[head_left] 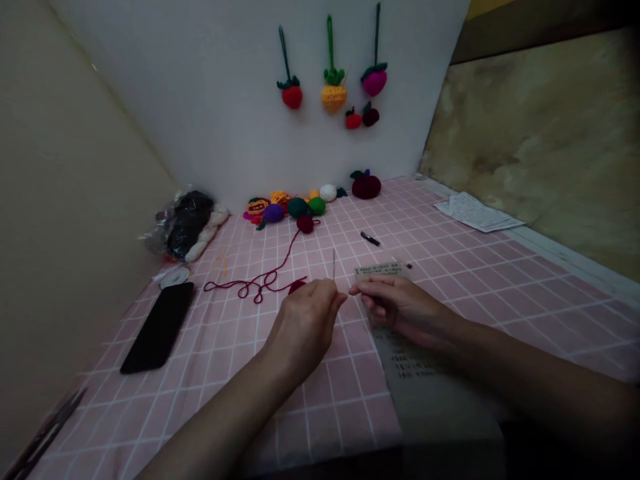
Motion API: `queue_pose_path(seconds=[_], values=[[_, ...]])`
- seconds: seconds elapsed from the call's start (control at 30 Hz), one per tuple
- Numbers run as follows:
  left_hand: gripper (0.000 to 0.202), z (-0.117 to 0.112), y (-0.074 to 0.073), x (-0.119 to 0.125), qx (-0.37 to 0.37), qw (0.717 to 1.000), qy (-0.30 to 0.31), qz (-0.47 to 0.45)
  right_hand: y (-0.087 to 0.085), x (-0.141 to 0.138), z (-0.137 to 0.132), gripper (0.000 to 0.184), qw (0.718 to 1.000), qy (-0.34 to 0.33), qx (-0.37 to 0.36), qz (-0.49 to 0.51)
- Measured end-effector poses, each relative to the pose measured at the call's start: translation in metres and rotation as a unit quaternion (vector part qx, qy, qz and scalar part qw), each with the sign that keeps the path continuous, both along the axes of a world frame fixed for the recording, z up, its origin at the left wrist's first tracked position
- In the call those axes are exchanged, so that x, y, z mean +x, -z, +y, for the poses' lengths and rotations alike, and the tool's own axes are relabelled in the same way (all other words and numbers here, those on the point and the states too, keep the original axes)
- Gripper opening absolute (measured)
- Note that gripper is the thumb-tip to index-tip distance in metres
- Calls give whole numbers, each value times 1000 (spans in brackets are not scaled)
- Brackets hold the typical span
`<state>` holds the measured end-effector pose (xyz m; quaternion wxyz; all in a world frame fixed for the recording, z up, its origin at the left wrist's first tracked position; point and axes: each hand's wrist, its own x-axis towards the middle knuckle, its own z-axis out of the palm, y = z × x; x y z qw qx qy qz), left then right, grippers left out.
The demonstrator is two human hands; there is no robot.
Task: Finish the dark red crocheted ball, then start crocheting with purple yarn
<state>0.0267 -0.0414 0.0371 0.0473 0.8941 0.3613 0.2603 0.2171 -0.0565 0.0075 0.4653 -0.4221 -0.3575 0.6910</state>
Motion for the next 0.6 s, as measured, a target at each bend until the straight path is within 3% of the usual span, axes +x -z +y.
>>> queue_pose_path(seconds=[0.3, 0.6], values=[[11, 1, -4, -2, -240, 968, 34, -65, 25, 1, 7, 17, 1000, 7, 2, 2], [25, -5, -3, 4, -363, 920, 75, -131, 27, 0, 9, 18, 1000, 12, 14, -6]])
